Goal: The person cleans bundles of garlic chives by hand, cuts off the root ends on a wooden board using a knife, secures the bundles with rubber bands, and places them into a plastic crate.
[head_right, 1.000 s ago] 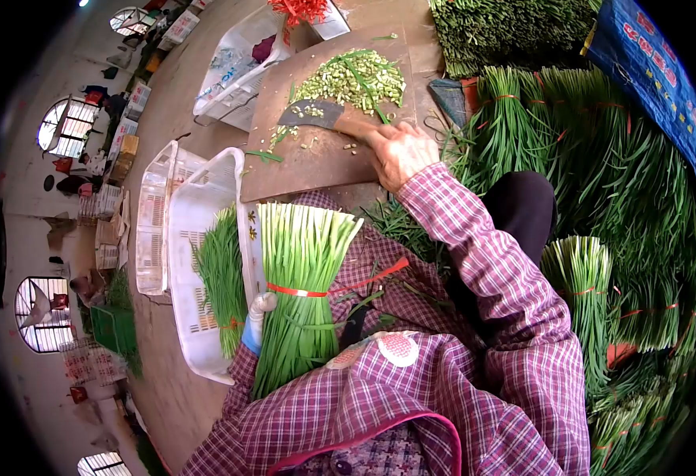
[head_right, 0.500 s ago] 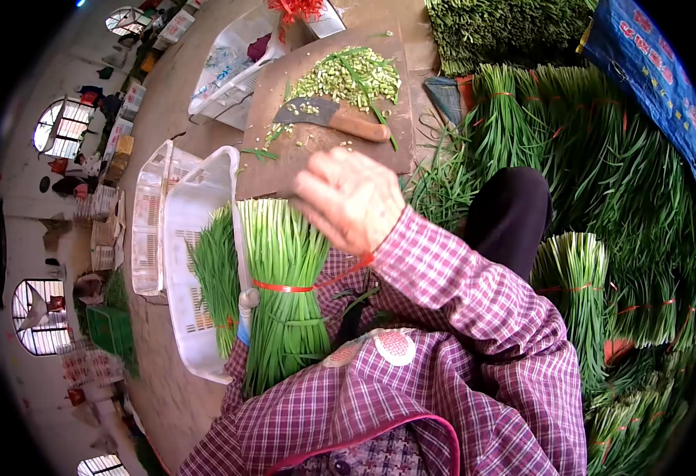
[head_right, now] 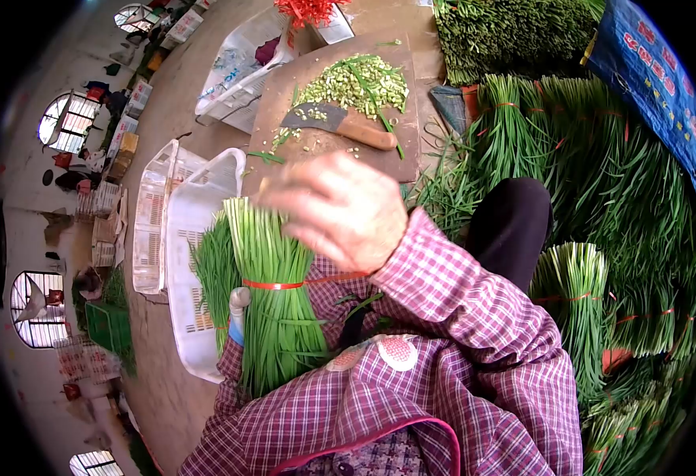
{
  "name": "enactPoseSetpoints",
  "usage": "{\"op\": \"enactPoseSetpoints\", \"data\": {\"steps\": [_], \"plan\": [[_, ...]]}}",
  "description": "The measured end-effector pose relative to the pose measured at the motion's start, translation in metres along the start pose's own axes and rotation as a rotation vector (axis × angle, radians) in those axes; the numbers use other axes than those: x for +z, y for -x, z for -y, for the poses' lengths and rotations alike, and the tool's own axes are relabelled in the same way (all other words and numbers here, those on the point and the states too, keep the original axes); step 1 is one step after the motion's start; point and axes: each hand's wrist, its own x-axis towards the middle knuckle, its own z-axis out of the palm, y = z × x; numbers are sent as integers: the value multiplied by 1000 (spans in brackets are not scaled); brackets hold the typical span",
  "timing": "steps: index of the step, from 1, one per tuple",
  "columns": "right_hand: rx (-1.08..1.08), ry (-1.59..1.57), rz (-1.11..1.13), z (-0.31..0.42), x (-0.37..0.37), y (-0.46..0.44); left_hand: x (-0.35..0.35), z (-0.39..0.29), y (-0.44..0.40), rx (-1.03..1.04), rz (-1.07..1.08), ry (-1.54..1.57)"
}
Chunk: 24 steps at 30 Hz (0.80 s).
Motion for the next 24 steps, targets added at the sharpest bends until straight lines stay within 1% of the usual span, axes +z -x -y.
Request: {"op": "enactPoseSetpoints", "data": {"steps": [1,2,3,4,5,7,8,9,10,11,12,13,14,15,16,17,20,21,22,23,24], "plan": [[-97,-46,139,7,4,-2,9,-9,1,1,-55,-81],[31,87,267,-16,32,14,18,-19,2,-2,-111,-162],[329,80,140,-43,54,28,30,-28,1,-2,-230,-324],[615,128,82,-69,60,35,38,-32,-4,103,-254,-410],[672,11,-58,-73,42,25,41,-41,-3,138,-259,-414],[562,-106,-44,-54,17,13,47,-60,-5,317,-494,-770],[577,-410,-51,-44,25,9,106,-54,-15,466,-464,-1010],[594,-666,19,-28,28,5,124,-59,-28,482,-455,-1013],[562,-745,75,-16,36,0,138,-67,-42,555,-385,-1298],[579,-937,112,-2,42,-7,149,-69,-54,627,-306,-1581],[530,-987,82,10,45,-20,160,-65,-63,744,-299,-1720],[532,-1003,17,16,52,-27,168,-58,-72,859,-289,-1854],[626,-1139,-60,20,58,-35,174,-47,-81,950,-414,-1937],[720,-1274,-144,20,62,-39,180,-37,-86,936,-518,-2014],[720,-1258,-154,15,64,-37,181,-31,-90,1003,-532,-2098],[722,-1326,-211,9,66,-36,181,-28,-95,1077,-547,-2180],[726,-1501,-343,-4,57,-38,181,-14,-96,1088,-497,-2164],[723,-1563,-366,-9,50,-40,164,-10,-96,1218,-447,-2244],[692,-1589,-383,-13,44,-44,159,-5,-91,1213,-427,-2256],[730,-1613,-366,-19,36,-46,154,1,-85,1207,-403,-2267],[732,-1603,-362,-28,29,-47,139,6,-81,1153,-362,-2197]]}}
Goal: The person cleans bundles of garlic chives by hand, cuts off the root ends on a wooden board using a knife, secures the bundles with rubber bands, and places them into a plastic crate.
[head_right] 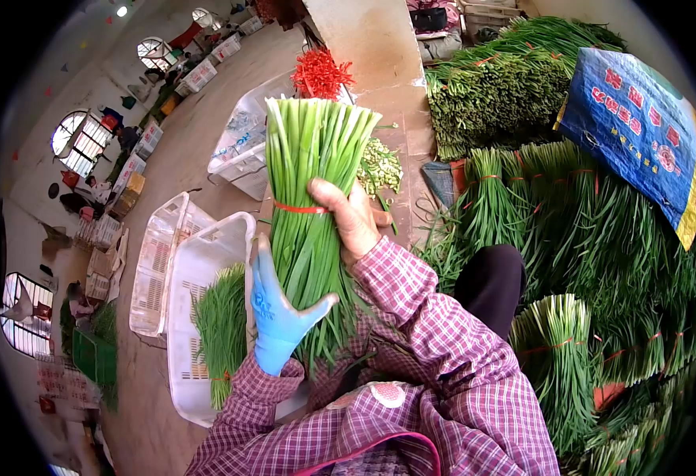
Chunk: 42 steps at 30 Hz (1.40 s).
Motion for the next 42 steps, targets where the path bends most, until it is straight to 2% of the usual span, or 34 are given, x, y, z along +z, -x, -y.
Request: {"op": "enactPoseSetpoints", "data": {"steps": [1,2,3,5,6,7,8,9,10,11,14,16,18,19,20,21,23,25,27,29,31,33,34,35,37,39,41,42], "plan": [[3,10,1,9,-6,-6,9,11,21,-122,116,155],[-30,15,10,16,-12,-13,22,28,43,-81,136,187],[-59,19,18,23,-17,-20,31,46,67,-243,346,287],[-70,84,34,47,-23,-29,27,92,107,-141,810,83],[-84,88,48,56,-28,-34,19,108,110,-175,859,270],[-102,93,59,64,-32,-39,-1,111,105,-350,701,330],[-138,84,-30,70,-28,-42,-17,115,88,-704,662,680],[-153,69,-4,73,-29,-46,-36,123,64,-638,562,577],[-167,53,22,76,-29,-50,-50,136,46,-580,395,638],[-204,46,-10,76,-27,-54,-68,127,25,-659,180,776],[-117,106,104,76,-20,-61,-101,95,-48,-373,-83,844],[-7,153,221,75,-4,-59,-102,73,-84,-203,27,909],[79,94,161,64,19,-56,-78,59,-110,-40,206,1088],[147,68,163,58,27,-56,-65,48,-118,-80,278,1192],[187,111,237,54,30,-59,-48,42,-116,-192,230,1278],[186,173,265,47,34,-64,-23,60,-120,-249,309,1408],[147,405,323,48,43,-76,-13,45,-118,-335,166,1590],[-2,753,319,49,45,-77,-11,32,-118,-444,96,1657],[-65,895,389,45,49,-85,0,40,-119,-533,61,1775],[-147,1520,210,48,48,-97,4,36,-125,-547,4,1802],[-575,1717,64,37,42,-91,13,45,-127,-619,-35,1833],[-655,1581,219,36,45,-67,16,56,-126,-666,-49,1741],[-741,1652,274,33,42,-53,0,25,-125,-704,-119,1684],[-829,1720,332,27,36,-39,9,41,-126,-600,-145,1583],[-705,1799,323,16,22,-14,11,75,-137,-693,-27,1769],[-426,1769,314,22,9,8,9,98,-141,-651,-87,1805],[-281,1873,331,21,-10,18,4,115,-145,-708,-200,1772],[-340,1891,339,13,-28,21,-1,122,-145,-788,-203,1818]]}}
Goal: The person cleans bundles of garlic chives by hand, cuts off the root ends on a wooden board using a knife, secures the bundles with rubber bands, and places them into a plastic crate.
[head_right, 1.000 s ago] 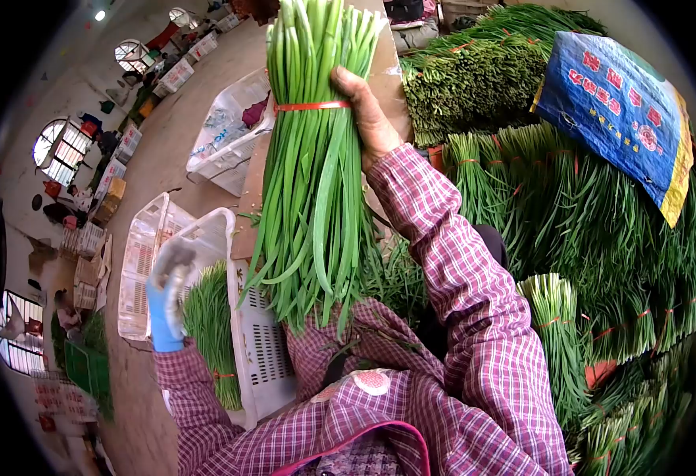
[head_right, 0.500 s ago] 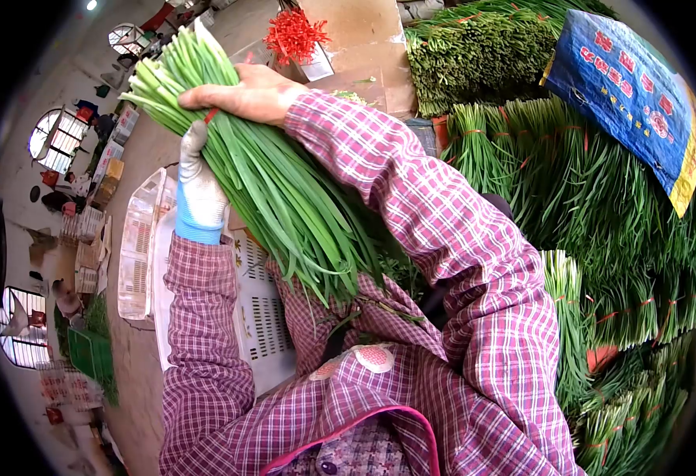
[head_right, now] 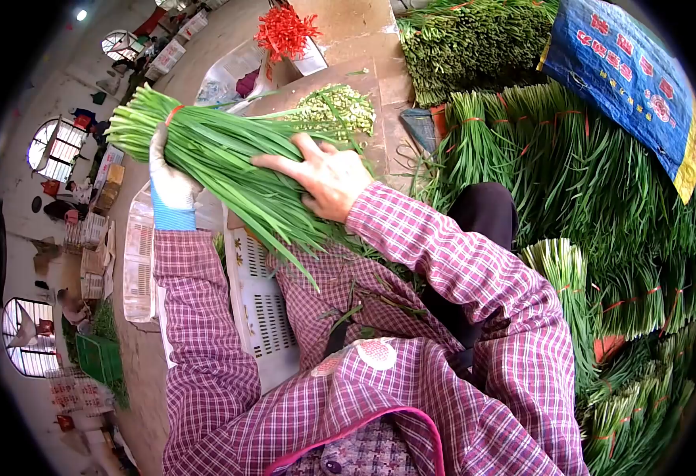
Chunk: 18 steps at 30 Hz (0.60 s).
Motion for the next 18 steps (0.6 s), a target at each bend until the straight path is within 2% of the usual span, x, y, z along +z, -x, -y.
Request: {"op": "enactPoseSetpoints", "data": {"steps": [2,3,5,6,8,9,11,12,15,16,18], "plan": [[-3,50,-33,-14,11,15,-8,-5,1,16,-10,-16],[63,84,84,-18,8,21,-16,-8,-1,22,-18,-13],[39,145,62,-35,12,37,-30,-16,-2,2,-37,-13],[111,191,183,-43,7,46,-36,-19,-3,-20,-59,-11],[208,256,225,-57,-6,62,-44,-23,-5,12,-123,-26],[236,273,146,-67,-9,73,-48,-26,-6,40,-190,-40],[336,328,132,-93,-10,81,-53,-29,-7,55,-196,-67],[337,250,66,-104,-12,84,-50,-27,-2,79,-201,-74],[285,172,-125,-91,-32,71,-32,-18,13,133,-199,-75],[283,170,-125,-84,-35,64,-30,-19,15,149,-186,-76],[194,10,-201,-71,-35,52,-26,-17,18,169,-186,-78]]}}
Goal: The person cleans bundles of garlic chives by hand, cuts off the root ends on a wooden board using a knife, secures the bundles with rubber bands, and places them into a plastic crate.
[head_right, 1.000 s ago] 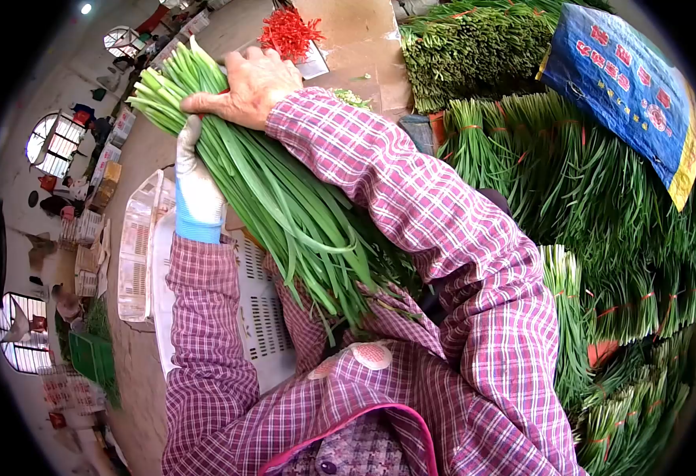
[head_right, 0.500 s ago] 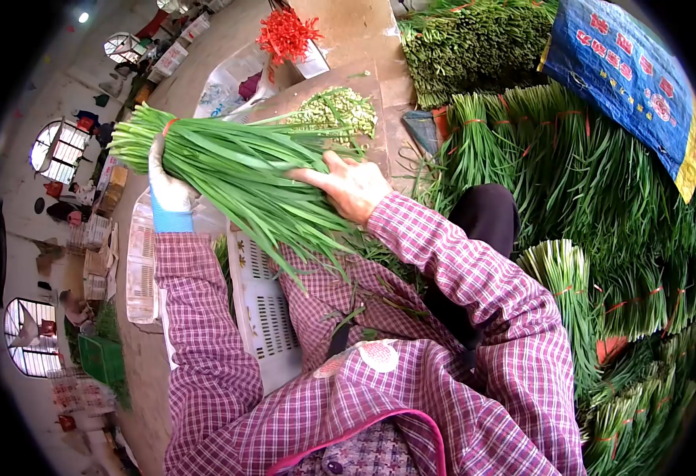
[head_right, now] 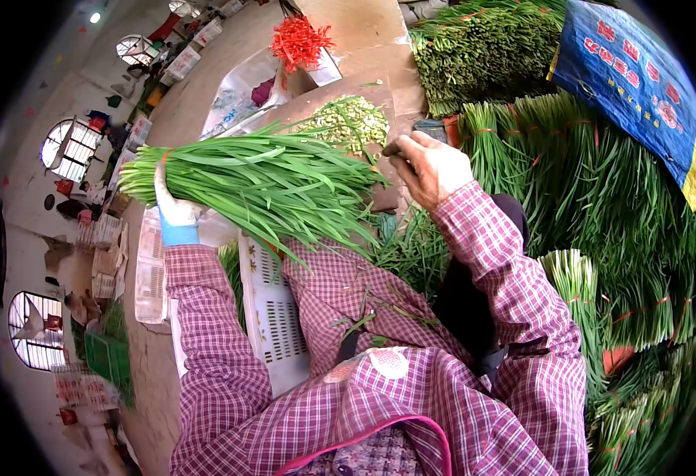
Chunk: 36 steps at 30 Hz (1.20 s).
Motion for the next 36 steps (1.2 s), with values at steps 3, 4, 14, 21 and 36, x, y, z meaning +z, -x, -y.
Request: {"op": "enactPoseSetpoints", "data": {"steps": [3,4,14,21,36], "plan": [[-76,-223,1,40,5,-5,-12,1,-9,-41,26,37],[-106,-230,2,55,5,-5,-16,2,-12,-60,37,54],[-252,-89,-38,113,31,-26,-15,9,-7,-110,83,80],[-386,-34,23,112,45,-34,-9,11,2,-117,62,75],[-381,-59,150,58,9,15,-13,4,8,-104,122,88]]}}
